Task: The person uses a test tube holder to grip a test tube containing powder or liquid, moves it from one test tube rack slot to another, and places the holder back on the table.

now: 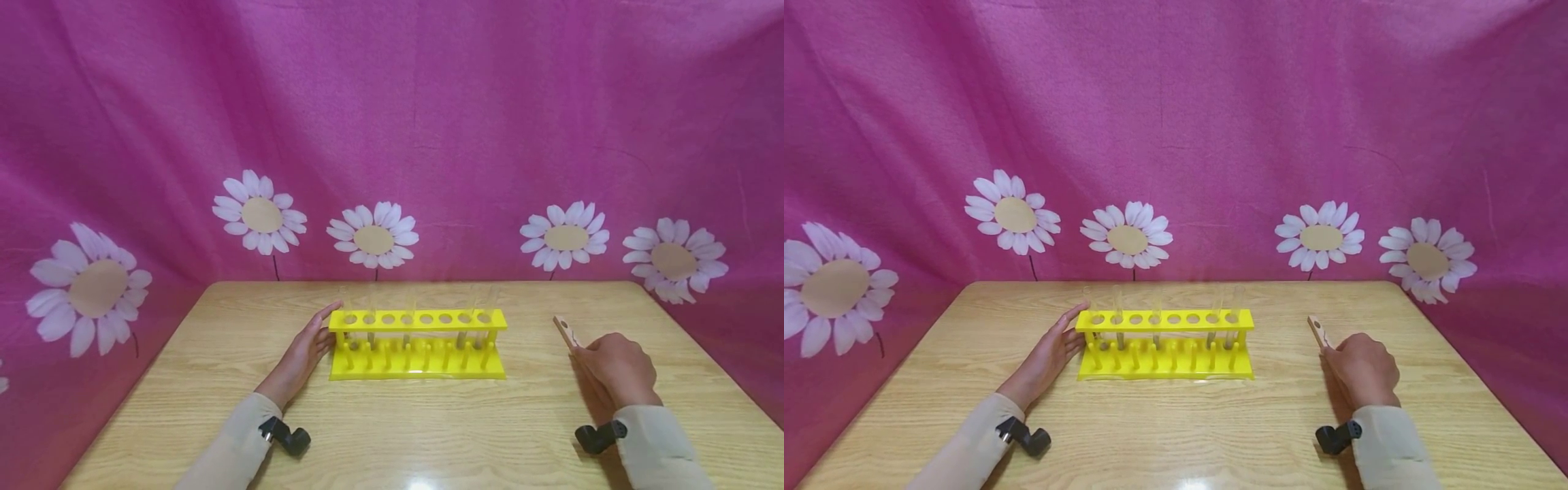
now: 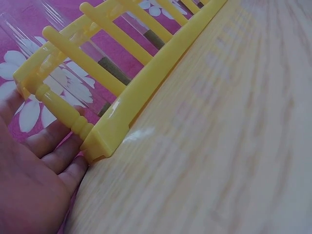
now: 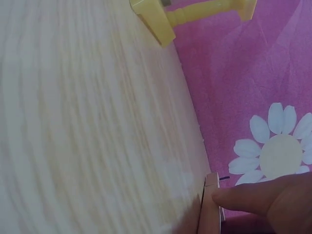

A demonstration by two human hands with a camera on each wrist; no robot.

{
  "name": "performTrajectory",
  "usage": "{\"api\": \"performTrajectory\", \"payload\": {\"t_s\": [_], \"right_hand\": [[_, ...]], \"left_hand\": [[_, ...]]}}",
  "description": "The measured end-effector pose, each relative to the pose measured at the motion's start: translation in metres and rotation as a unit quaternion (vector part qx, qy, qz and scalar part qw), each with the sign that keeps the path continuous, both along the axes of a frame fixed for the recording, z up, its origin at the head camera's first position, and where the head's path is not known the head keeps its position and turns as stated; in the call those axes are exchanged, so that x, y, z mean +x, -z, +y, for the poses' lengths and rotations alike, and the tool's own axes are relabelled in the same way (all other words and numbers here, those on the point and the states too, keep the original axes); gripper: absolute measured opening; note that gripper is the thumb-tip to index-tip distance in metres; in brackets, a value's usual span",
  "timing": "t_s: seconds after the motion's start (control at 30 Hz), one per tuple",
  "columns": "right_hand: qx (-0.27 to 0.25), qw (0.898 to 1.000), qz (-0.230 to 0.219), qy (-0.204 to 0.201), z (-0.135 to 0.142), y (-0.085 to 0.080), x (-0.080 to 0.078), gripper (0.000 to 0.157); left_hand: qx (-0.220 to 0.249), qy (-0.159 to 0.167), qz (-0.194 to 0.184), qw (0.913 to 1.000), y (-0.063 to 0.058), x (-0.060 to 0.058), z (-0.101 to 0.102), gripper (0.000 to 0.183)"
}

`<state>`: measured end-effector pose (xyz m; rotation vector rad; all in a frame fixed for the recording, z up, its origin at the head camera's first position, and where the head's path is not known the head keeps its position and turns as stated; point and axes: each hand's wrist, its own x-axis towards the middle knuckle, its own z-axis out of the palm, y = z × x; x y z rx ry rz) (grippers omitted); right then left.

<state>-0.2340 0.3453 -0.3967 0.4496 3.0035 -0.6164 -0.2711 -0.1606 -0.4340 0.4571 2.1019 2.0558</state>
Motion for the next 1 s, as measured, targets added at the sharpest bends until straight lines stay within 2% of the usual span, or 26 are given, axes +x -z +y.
{"api": "performTrajectory", "payload": {"t_s": [0.7,1.0], "right_hand": [[0.007,1.0,0.008,0.018,-0.001,0.0045,0.0003,0.045],[0.002,1.0,0.012,-0.001,0.0017,0.0021,-0.0006,0.046]], "left_hand": [[0.007,0.009,0.016,0.9998,0.0038,-0.0016,-0.0001,0.058],[0.005,0.003,0.006,1.0,0.0047,-0.0013,-0.0019,0.057]]}}
